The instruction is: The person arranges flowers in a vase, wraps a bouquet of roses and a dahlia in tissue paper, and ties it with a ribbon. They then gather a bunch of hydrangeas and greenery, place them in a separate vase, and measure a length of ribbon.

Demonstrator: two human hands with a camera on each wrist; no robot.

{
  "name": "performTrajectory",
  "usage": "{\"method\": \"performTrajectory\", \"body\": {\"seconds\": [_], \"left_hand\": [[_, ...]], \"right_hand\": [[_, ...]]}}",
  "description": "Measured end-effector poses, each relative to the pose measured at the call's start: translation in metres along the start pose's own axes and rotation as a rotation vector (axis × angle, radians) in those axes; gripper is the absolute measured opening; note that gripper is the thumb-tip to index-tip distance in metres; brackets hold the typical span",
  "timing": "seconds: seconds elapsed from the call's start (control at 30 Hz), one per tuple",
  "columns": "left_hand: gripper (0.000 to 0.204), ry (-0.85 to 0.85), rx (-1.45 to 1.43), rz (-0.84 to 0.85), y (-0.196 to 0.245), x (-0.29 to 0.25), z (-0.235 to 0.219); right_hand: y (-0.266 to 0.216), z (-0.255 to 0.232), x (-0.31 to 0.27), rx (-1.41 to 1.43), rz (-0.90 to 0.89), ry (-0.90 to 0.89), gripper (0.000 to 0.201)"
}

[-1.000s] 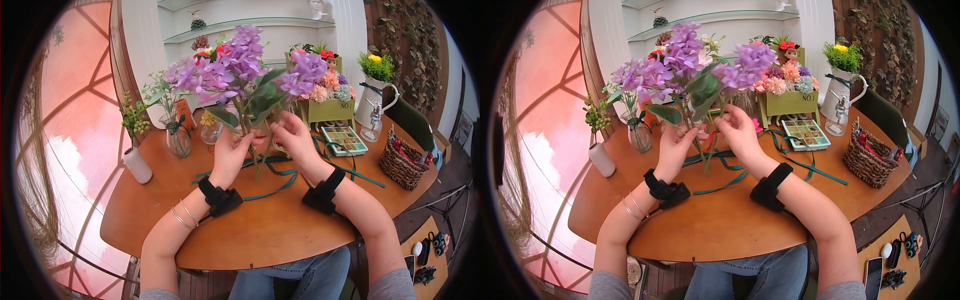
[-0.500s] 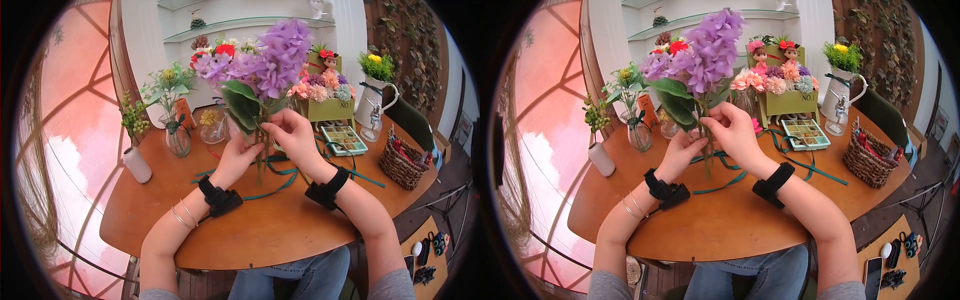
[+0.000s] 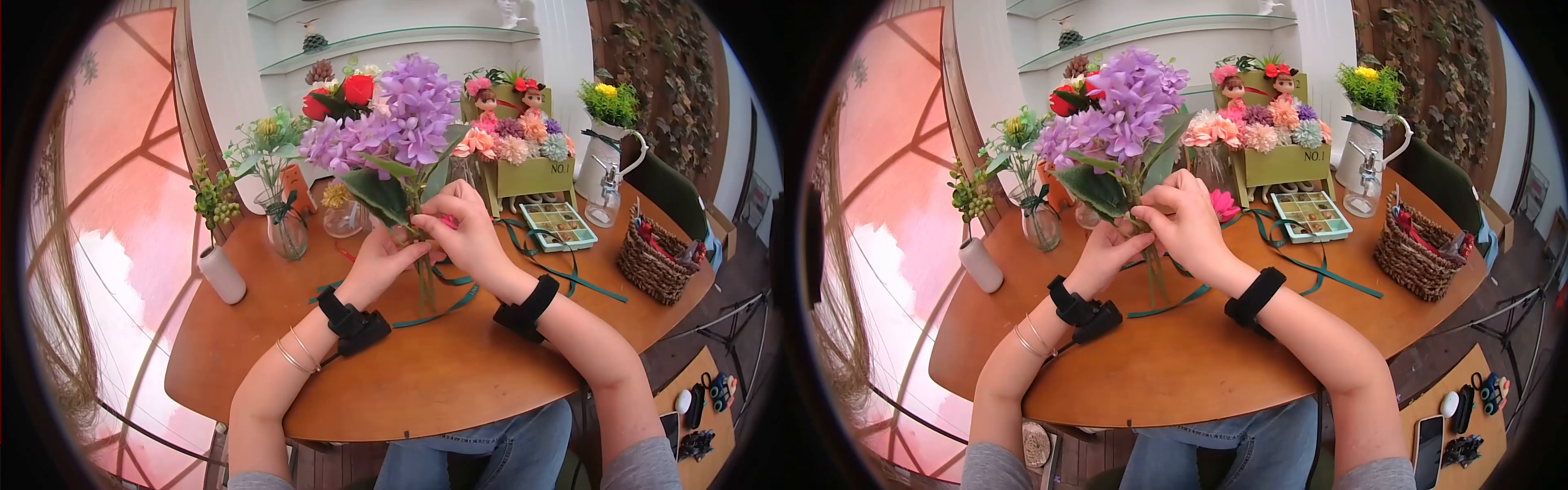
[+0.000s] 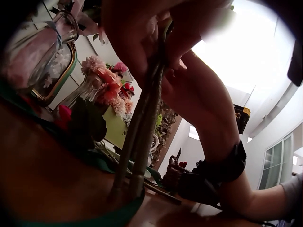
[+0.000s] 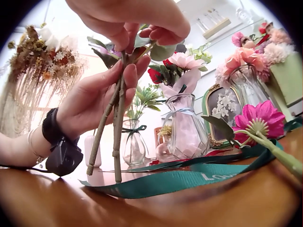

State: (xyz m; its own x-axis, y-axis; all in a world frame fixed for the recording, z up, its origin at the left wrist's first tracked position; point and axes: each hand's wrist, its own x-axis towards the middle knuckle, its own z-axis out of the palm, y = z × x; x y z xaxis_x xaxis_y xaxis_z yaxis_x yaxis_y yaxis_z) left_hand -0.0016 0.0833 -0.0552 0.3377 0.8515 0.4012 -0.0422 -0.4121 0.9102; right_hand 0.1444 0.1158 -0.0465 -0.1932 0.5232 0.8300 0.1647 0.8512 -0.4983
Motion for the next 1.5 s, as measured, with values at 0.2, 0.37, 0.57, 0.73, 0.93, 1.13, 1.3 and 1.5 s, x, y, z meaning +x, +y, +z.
{"method": "performTrajectory", "body": {"seconds": [0.2,0.37,0.57,0.73,0.93,1.13,1.3,1.5], "left_hand": [[0.032,0.048,0.008,-0.01,0.005,0.0,0.002],[0.035,-0.014,0.005,0.033,0.007,-0.003,0.007],[0.034,-0.029,0.057,0.071,0.005,-0.001,0.009],[0.041,-0.022,0.098,0.095,-0.006,-0.001,0.009],[0.038,-0.133,0.026,0.02,0.006,-0.006,0.013],[0.041,-0.243,0.114,-0.008,0.011,-0.005,0.008],[0.039,-0.038,0.09,0.032,0.015,-0.001,-0.006],[0.041,0.021,0.02,0.0,0.01,-0.002,-0.002]], "right_hand": [[0.003,-0.001,0.0,0.001,0.061,-0.001,0.022],[-0.002,-0.009,0.006,0.616,0.377,-0.055,0.033],[0.005,-0.01,0.003,0.675,0.441,-0.252,0.022],[0.003,-0.018,0.011,0.588,0.485,0.018,0.01],[0.004,-0.024,0.023,0.716,0.434,0.34,0.007],[0.018,-0.062,0.045,0.74,0.267,0.484,0.02],[-0.005,-0.109,0.063,0.488,0.082,0.676,0.029],[-0.053,-0.098,0.055,0.565,0.084,0.247,0.027]]}}
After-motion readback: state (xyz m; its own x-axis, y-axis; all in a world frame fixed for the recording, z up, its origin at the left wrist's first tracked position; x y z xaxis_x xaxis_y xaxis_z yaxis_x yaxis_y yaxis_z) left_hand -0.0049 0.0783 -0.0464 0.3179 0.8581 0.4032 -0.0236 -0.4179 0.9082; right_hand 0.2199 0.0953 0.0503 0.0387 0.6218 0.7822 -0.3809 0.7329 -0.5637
